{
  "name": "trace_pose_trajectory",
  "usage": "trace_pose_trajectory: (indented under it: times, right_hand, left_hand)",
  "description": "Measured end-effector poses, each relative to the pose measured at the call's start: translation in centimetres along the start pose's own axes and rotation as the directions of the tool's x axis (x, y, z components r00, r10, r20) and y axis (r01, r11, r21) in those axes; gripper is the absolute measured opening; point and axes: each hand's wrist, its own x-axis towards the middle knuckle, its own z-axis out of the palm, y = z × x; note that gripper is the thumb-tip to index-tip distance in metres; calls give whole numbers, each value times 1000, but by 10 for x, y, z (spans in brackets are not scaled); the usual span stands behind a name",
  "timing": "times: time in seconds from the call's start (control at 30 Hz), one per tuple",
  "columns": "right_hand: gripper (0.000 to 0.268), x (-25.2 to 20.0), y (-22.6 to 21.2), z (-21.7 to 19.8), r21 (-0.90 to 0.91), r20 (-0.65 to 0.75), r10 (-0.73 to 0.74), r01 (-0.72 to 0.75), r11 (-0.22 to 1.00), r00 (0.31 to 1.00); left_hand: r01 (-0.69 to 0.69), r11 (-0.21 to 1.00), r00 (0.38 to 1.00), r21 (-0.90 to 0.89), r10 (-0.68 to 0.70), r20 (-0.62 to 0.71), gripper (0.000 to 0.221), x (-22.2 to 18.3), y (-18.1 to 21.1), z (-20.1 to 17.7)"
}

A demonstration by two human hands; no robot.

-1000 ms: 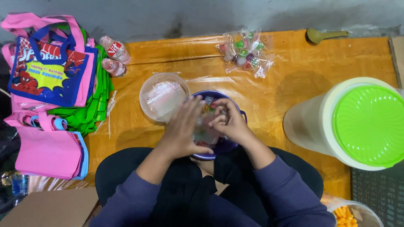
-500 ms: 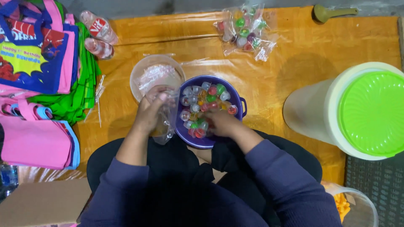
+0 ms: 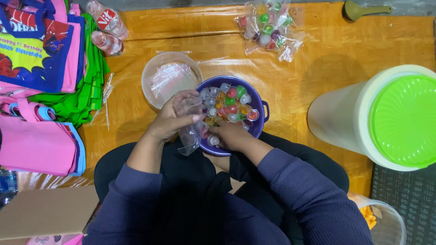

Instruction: The person places small jelly cups into clear plastic bags by hand, taking the jellies from a blue bucket and the bags from a clear bowl.

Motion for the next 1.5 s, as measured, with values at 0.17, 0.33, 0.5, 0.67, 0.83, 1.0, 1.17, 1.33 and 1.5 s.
trace_pose_trajectory:
  times: [0.17,0.33,0.5,0.67,0.83,1.0,1.17,1.33,1.5]
  right_hand:
    - [52,0,6,-6,152,-30,-65,69,986,997]
    - [47,-25,-3,-59,346,-221,29,50,937,975]
    - [53,-58,-11,-105,202,-618,-21,184,962,786]
    - [63,-76,-52,-115,93,-602,-201,317,944,773]
    - [68,-75,-42,-117,438,-587,-117,436,786,801]
    - [29,-49,14,-89,441,-520,202,59,895,830]
    - [21,-21,45,-33,118,-102,179,-167,979,979]
    - [33,10,60,24,-68,202,216,-206,976,955]
    - [41,7,50,48,-132,125,191,-175,976,974]
  left_hand:
    - [7,975,997,221,10,-75,73,2,-2,-3]
    - [-51,895,992,443,98,-84,81,-4,0,8]
    - [-114,594,991,797,130,45,91,-9,-6,37]
    - [-239,542,970,805,175,170,89,-1,-30,39]
    - [-228,722,974,654,156,166,71,-1,-34,30]
    - [-167,748,986,642,139,94,57,0,-29,23]
    - [-88,761,995,643,99,18,61,1,-23,23]
    - [-75,775,995,627,100,-4,58,-2,-17,25]
    - [-97,778,992,621,129,-7,54,-5,-10,26]
